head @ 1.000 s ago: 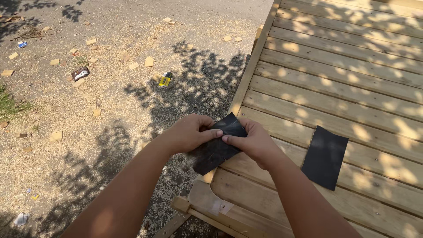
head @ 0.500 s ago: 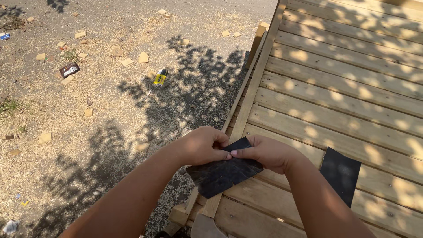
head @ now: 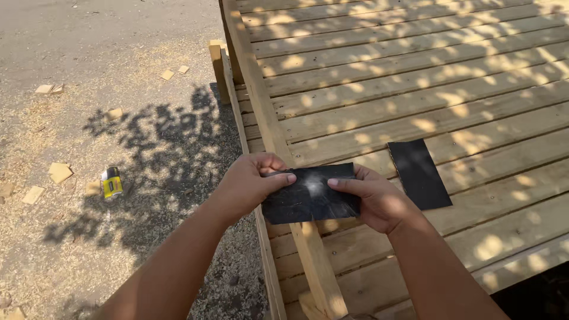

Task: The person sands the edges and legs of a wooden bed frame using a sanding block and sandpaper. They work on multiple corners and vertical supports, smoothing the surfaces by hand.

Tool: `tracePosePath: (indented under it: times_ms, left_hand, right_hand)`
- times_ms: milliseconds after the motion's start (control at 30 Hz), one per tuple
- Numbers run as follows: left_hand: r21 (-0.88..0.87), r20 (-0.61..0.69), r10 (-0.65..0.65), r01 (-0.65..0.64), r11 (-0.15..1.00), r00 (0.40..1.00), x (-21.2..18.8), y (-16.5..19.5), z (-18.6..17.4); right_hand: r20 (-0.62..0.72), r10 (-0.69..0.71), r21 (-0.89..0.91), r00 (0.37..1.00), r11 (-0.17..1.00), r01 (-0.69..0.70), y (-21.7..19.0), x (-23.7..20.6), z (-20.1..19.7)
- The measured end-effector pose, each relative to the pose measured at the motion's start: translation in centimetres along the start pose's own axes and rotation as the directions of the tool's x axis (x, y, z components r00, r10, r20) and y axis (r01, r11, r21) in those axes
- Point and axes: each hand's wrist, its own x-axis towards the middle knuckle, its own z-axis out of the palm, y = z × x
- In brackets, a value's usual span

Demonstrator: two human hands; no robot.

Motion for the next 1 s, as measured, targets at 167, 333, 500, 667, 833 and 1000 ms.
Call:
tracePosePath:
  times_ms: [167, 333, 500, 667, 833, 1000]
  left_hand:
    - [0.145, 0.153, 0.029, -0.051, 0.988, 0.988, 0.1, 0.0, 2.6]
    - [0.129, 0.263, 0.257, -0.298, 0.946, 0.93, -1.1, -0.2, 7.8]
    - [0.258, 0.033, 0.751, -0.731, 0.631, 0.66, -3.7, -1.1, 12.1]
    - [0.313, -0.09, 0.757, -0.703, 0.638, 0.647, -6.4, -2.5, 13.6]
    - [0.367, 0.061, 0.708, -0.675, 0.64, 0.704, -9.1, -5.3, 14.9]
    - [0.373, 0.068, 0.724, -0.69, 0.62, 0.686, -12.5, -8.7, 15.7]
  right_hand:
    - [-0.268, -0.019, 0.087, 0.963, 0.995, 0.044, 3.4, -7.7, 1.9]
    - [-0.559, -0.077, 0.118, 0.825, 0.978, 0.172, 6.7, -13.1, 4.0]
    - [-0.62, -0.461, -0.06, 0.635, 0.835, 0.547, 10.5, -17.6, 3.8]
    - [-0.525, -0.847, -0.797, 0.079, 0.522, 0.303, 15.0, -21.4, 5.2]
    - [-0.351, -0.914, -0.907, 0.204, 0.386, 0.167, 21.8, -18.2, 6.6]
    - [-0.407, -0.912, -0.867, 0.054, 0.404, 0.292, 28.2, -14.6, 7.2]
